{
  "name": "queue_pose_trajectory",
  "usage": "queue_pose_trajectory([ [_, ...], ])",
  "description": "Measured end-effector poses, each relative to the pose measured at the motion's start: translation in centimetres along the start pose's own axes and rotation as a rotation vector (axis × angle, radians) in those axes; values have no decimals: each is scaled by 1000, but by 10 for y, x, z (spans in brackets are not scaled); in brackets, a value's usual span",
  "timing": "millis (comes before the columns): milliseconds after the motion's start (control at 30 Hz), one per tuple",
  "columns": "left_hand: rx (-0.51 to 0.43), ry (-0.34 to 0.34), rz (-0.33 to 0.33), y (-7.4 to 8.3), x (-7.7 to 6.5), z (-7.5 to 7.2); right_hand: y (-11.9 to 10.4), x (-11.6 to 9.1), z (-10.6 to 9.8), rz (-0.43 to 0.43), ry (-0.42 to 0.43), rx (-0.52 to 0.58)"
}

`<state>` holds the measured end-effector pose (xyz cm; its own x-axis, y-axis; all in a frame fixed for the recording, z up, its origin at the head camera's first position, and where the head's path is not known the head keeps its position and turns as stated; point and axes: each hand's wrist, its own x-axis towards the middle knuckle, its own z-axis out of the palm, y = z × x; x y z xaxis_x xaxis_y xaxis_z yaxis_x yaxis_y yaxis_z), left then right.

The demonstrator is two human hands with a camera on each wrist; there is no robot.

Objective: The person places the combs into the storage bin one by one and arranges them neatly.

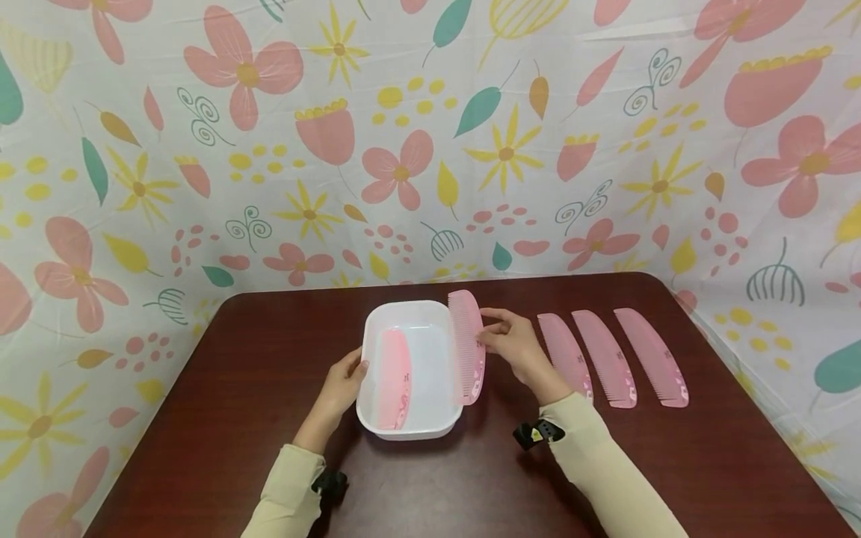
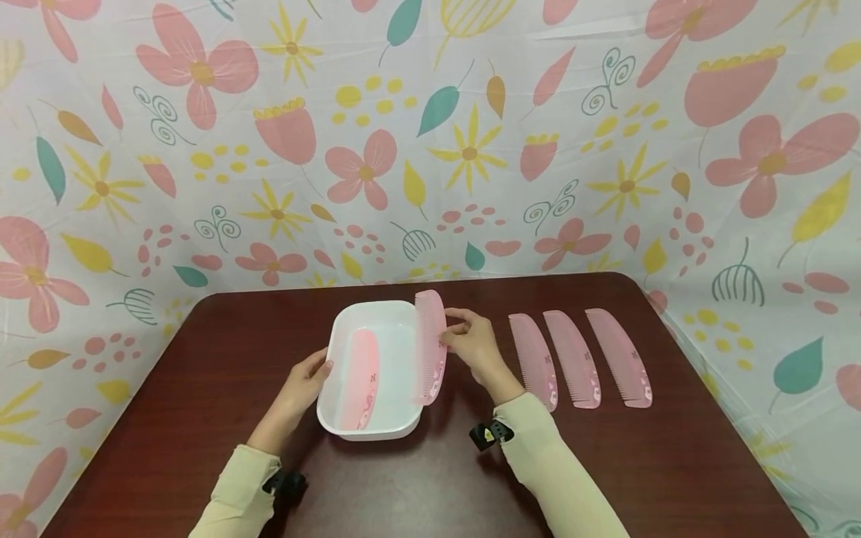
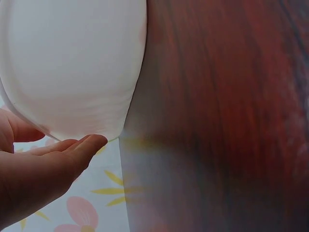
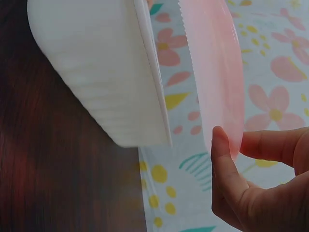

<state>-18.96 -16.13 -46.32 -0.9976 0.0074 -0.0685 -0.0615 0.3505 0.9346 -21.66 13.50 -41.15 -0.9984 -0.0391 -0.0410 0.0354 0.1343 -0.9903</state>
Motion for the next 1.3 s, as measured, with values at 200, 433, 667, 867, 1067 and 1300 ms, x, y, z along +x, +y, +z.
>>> queue_pose_trajectory([
  [200, 2, 7, -6, -1, 0, 1, 4, 1, 17, 22, -5, -14],
  [433, -8, 7, -15, -4, 2, 2, 7, 4, 38, 57, -1, 2],
  [667, -13, 4, -2, -3, 2, 2, 5, 7, 52, 58, -13, -24],
  [867, -5, 12, 4, -2, 3, 2, 5, 9, 67, 69, -21, -58],
  [1067, 2, 17, 5, -1, 3, 1, 4, 11, 81, 66, -20, -108],
  [1300, 0, 18, 10, 0, 2, 0, 6, 14, 94, 45, -27, -148],
])
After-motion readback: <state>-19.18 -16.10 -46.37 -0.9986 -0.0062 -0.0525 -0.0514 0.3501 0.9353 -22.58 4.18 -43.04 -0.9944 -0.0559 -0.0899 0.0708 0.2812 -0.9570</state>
